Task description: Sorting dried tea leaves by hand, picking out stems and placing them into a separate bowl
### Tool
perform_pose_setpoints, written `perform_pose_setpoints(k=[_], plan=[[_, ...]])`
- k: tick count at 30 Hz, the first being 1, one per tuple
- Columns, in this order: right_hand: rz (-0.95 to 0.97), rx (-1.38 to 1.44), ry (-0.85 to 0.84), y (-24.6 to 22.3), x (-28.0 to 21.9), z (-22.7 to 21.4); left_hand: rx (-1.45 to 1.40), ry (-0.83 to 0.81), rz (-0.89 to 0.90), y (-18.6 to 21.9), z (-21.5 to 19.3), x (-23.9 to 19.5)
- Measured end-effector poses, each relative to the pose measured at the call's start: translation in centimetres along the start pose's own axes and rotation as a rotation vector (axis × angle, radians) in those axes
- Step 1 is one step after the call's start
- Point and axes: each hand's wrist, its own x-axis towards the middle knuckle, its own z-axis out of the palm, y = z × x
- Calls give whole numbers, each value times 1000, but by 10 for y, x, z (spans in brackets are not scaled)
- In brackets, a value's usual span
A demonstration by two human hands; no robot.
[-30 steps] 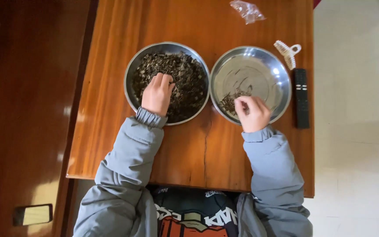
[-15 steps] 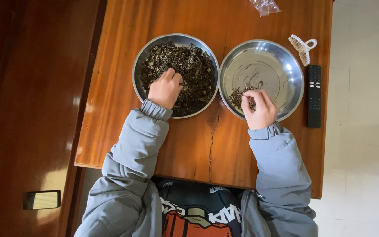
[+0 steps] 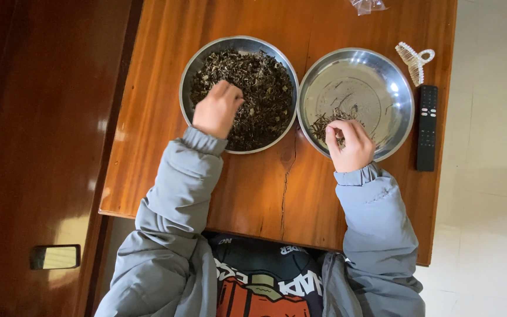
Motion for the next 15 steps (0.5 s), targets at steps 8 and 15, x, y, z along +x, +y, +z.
perform_pose_setpoints(k=[8,15], plan=[[-30,19,4,1,2,-1,224,-122,-49,2,9,-22],[-44,11,-10,-3,5,-2,175,-204,-71,1,41,-22]])
